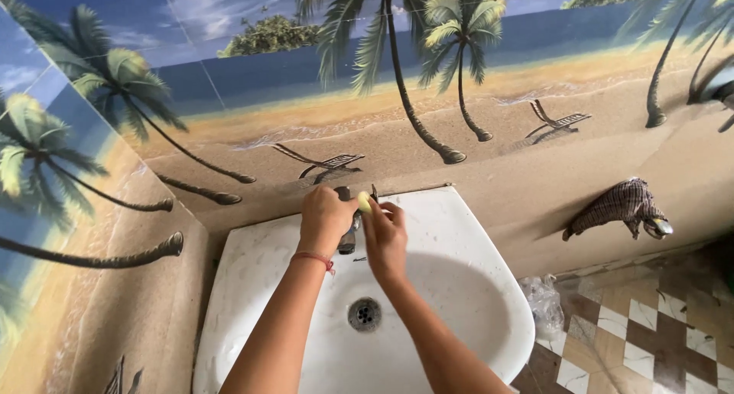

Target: The person cleans various bathroom fixtures including a faucet, a sink, and a wall shelf by hand using a sponge and a cloth.

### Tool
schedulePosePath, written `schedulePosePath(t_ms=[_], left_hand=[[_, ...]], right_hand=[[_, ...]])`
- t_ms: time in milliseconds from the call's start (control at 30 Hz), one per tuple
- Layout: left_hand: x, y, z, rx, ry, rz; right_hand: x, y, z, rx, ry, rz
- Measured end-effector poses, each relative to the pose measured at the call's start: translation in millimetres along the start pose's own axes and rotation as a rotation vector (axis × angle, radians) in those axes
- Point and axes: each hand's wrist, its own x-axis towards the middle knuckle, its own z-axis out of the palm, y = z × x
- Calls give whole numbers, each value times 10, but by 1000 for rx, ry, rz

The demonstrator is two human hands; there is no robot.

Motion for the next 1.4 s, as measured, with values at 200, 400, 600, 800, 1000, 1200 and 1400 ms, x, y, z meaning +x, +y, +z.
schedulePosePath(t_ms=[200, 400, 600, 800, 1000, 1200, 1400], left_hand=[[10, 31, -41, -51, -45, -32], [-26, 41, -55, -88, 5, -1], [48, -211, -36, -93, -86, -78], [104, -977, 208, -9, 188, 520], [149, -1021, 466, 209, -97, 341], [65, -770, 312, 430, -66, 307], [145, -800, 355, 447, -24, 264]], right_hand=[[12, 133, 517, 219, 144, 171], [-103, 164, 503, 197, 148, 167], [128, 196, 476, 167, 116, 183], [28, 164, 398, 89, 66, 172], [119, 129, 465, 84, 143, 120], [-76, 126, 471, 11, 144, 107], [61, 100, 534, 63, 194, 199]])
